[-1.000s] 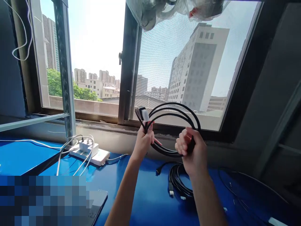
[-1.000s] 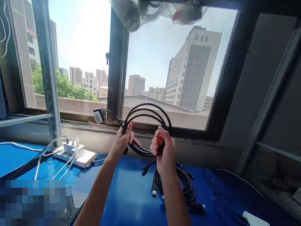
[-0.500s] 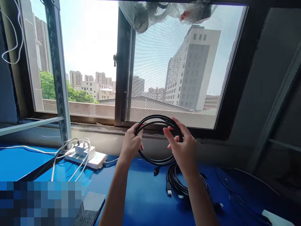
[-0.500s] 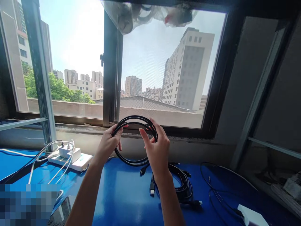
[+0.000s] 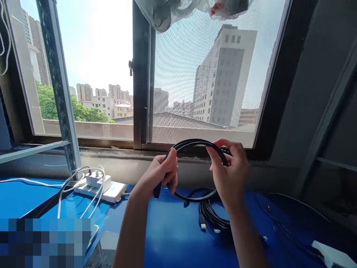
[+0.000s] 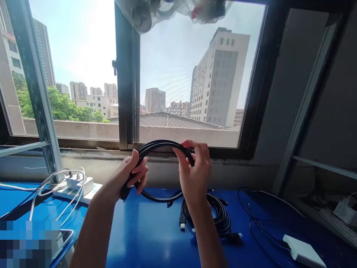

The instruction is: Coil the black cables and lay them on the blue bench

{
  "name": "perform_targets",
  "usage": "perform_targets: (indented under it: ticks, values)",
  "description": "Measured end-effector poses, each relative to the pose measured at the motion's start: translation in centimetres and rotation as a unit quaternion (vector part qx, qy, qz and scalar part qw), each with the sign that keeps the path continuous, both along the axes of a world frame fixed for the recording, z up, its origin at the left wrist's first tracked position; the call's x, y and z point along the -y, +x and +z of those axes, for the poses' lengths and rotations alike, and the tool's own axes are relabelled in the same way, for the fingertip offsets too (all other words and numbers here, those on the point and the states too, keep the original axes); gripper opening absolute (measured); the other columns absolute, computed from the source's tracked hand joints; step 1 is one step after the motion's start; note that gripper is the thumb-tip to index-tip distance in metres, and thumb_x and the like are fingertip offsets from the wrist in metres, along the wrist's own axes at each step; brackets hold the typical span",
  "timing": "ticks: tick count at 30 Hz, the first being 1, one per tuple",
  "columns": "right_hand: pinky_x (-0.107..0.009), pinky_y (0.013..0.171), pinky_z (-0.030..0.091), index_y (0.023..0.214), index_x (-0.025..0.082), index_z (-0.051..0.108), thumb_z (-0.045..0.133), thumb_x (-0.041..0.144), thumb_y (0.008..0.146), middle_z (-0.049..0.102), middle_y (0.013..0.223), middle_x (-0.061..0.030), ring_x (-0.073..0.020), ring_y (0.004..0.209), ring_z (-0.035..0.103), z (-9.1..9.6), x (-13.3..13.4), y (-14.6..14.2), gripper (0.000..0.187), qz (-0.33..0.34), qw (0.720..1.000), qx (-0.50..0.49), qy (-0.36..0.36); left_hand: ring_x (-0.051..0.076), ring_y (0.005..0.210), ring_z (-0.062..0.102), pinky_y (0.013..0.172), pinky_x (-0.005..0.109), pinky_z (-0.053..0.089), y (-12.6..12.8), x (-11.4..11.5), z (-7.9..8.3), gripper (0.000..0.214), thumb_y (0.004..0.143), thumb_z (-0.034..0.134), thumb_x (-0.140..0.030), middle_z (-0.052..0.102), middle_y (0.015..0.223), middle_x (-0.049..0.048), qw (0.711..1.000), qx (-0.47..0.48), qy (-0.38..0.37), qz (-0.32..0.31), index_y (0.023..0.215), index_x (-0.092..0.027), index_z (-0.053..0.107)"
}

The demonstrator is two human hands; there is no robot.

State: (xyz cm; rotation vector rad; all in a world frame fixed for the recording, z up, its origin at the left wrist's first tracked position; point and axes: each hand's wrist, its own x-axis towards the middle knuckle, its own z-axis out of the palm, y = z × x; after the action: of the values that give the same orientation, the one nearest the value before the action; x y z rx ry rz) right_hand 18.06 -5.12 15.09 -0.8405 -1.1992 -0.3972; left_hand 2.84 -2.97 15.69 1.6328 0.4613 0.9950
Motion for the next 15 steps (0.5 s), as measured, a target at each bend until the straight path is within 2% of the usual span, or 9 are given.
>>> perform_targets:
  ticks: [1,3,6,9,13,15]
  values:
    - [-0.019,0.041,0.042,0.079,0.019,0.059,0.059,0.045,0.08,0.057,0.084,-0.0032,-0.0102,0.06,0.054,-0.1,-0.1,-0.1,0.026,-0.001,1.0,-0.002,-0.001,0.008,0.026,0.039,0.032,0.019,0.023,-0.1,0.0,0.0,0.069,0.057,0.042,-0.085,0.022,0.028,-0.0069,1.0,0.007,-0.008,-0.025,0.043,-0.02,0.025]
    - [-0.021,0.043,0.045,0.081,0.019,0.06,0.056,0.048,0.081,0.057,0.09,-0.0041,-0.0098,0.059,0.052,-0.3,-0.5,-0.5,0.029,0.004,1.0,-0.014,-0.018,0.007,0.023,0.034,0.03,0.02,0.018,-0.3,-0.2,0.1,0.069,0.057,0.044,-0.084,0.02,0.028,-0.0073,0.999,0.021,-0.015,-0.026,0.043,-0.02,0.022]
    - [-0.024,0.049,0.05,0.09,0.02,0.061,0.058,0.051,0.078,0.059,0.098,-0.0052,-0.0083,0.054,0.05,-0.7,-1.1,-0.8,0.034,-0.001,0.998,-0.023,-0.052,0.004,0.022,0.027,0.029,0.021,0.011,-0.6,-0.5,0.2,0.069,0.06,0.054,-0.076,0.018,0.029,-0.0076,0.998,0.043,0.01,0.049,0.041,-0.02,0.019]
    - [-0.026,0.054,0.051,0.099,0.021,0.063,0.059,0.049,0.077,0.062,0.1,-0.0056,-0.0087,0.054,0.052,-0.8,-1.5,-0.7,0.036,-0.024,0.997,0.0,-0.079,0.003,0.023,0.019,0.03,0.024,0.009,-0.7,-0.8,0.0,0.067,0.063,0.055,-0.074,0.017,0.03,-0.0077,0.992,0.086,0.039,0.082,0.04,-0.02,0.021]
    - [-0.026,0.049,0.048,0.097,0.021,0.067,0.052,0.047,0.081,0.067,0.091,-0.0042,-0.011,0.054,0.056,-0.5,-1.2,-0.3,0.033,-0.026,0.993,-0.013,-0.114,0.003,0.026,0.016,0.032,0.024,0.01,-0.3,-0.5,0.1,0.068,0.065,0.053,-0.074,0.017,0.031,-0.007,0.983,0.117,0.063,0.128,0.04,-0.019,0.02]
    - [-0.024,0.046,0.046,0.097,0.021,0.068,0.054,0.045,0.081,0.068,0.088,-0.0039,-0.0114,0.053,0.057,-0.1,-0.5,-0.3,0.032,-0.012,0.993,-0.035,-0.108,0.003,0.025,0.016,0.032,0.024,0.011,0.1,-0.2,0.3,0.071,0.063,0.05,-0.077,0.015,0.03,-0.0067,0.978,0.123,0.073,0.155,0.04,-0.019,0.017]
